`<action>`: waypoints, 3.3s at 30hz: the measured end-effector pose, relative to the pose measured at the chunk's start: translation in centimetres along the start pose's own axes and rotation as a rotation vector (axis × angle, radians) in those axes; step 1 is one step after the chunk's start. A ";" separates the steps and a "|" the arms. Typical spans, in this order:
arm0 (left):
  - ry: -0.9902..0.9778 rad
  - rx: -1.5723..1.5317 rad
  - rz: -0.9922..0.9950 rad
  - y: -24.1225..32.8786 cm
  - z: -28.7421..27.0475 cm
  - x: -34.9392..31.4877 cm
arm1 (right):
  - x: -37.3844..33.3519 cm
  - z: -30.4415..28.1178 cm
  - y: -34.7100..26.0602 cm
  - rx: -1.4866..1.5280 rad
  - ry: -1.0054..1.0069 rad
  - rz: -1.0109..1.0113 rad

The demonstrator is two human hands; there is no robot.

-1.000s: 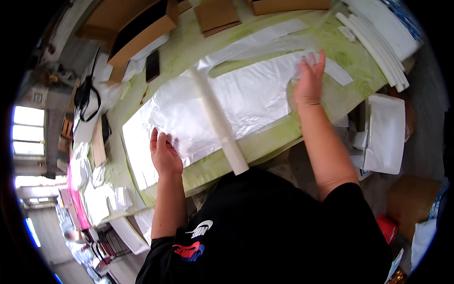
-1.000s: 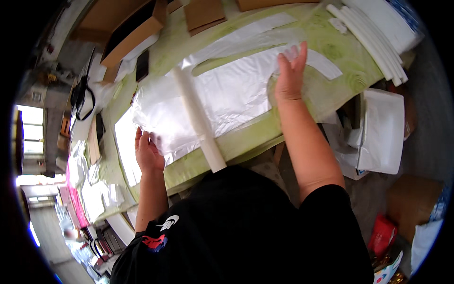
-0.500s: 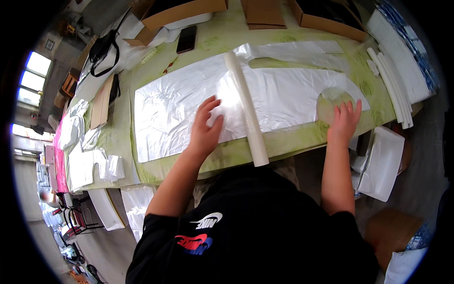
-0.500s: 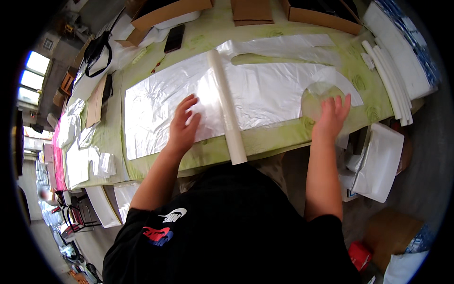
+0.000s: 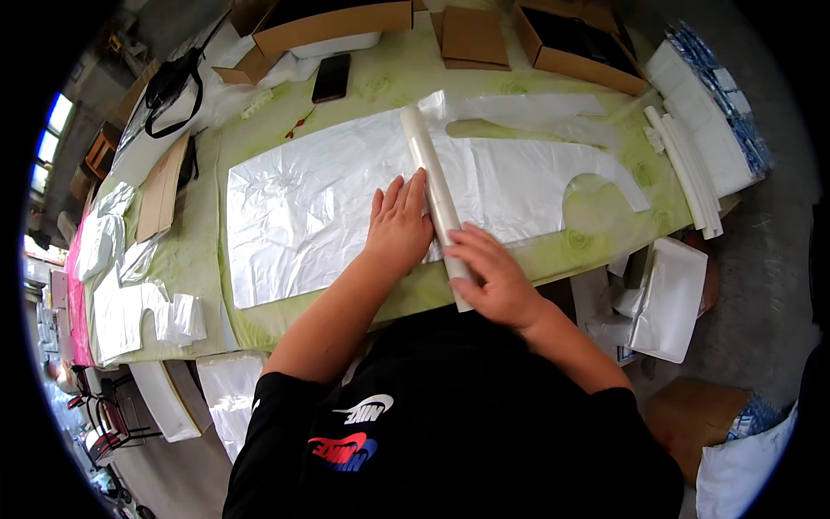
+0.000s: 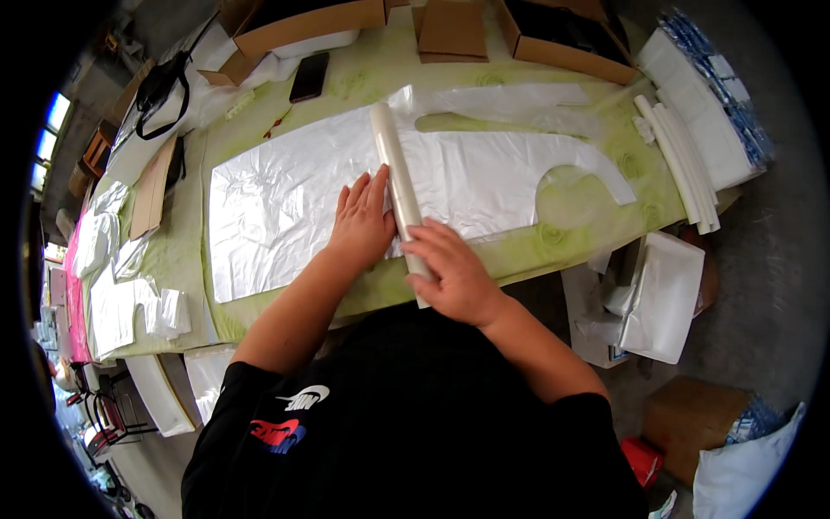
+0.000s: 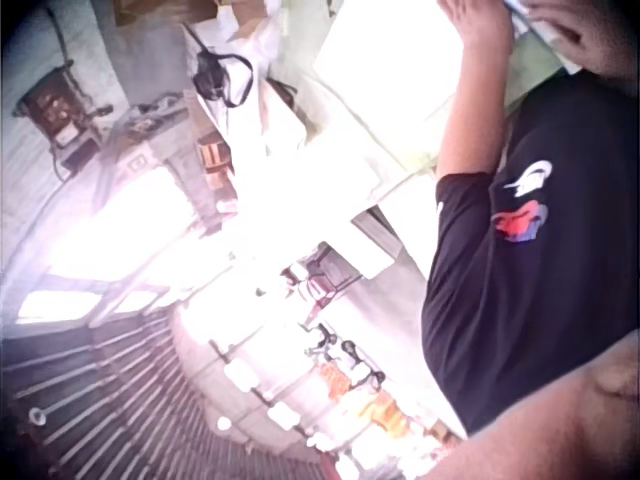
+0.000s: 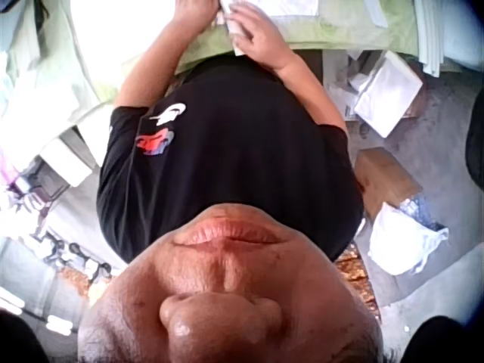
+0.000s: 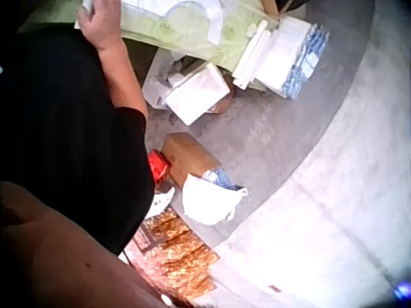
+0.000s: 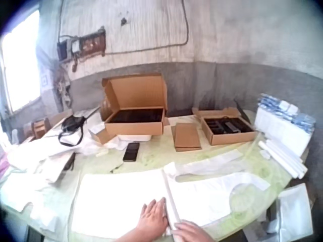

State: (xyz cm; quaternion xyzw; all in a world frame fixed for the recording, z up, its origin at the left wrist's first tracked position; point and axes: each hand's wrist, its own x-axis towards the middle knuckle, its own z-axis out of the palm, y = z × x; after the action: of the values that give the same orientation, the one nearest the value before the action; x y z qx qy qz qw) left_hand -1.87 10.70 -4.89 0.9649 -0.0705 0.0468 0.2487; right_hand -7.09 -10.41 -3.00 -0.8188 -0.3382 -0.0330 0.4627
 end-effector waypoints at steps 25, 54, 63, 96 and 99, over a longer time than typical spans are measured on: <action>0.167 -0.272 0.196 -4.7 -3.3 -2.7 | 19.4 3.9 4.1 -0.675 -0.300 0.319; 0.177 -0.331 0.178 -4.9 -3.3 -2.9 | 16.1 -1.3 8.7 -0.761 -0.118 0.558; 0.465 -0.516 0.150 -4.8 -3.0 -3.7 | 12.6 5.1 1.7 -0.298 0.011 -0.297; 0.141 -0.420 0.092 -14.1 -9.6 -11.6 | 7.2 12.3 -6.8 0.416 -0.377 -0.533; 0.194 -0.244 0.176 -14.3 -9.8 -12.8 | 6.4 10.9 -6.6 0.408 -0.311 -0.467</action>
State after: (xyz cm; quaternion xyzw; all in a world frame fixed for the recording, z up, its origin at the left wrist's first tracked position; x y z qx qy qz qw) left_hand -12.74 29.25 -4.72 0.9086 -0.1354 0.1525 0.3645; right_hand -8.82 3.72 -2.04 -0.6052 -0.5827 0.0556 0.5396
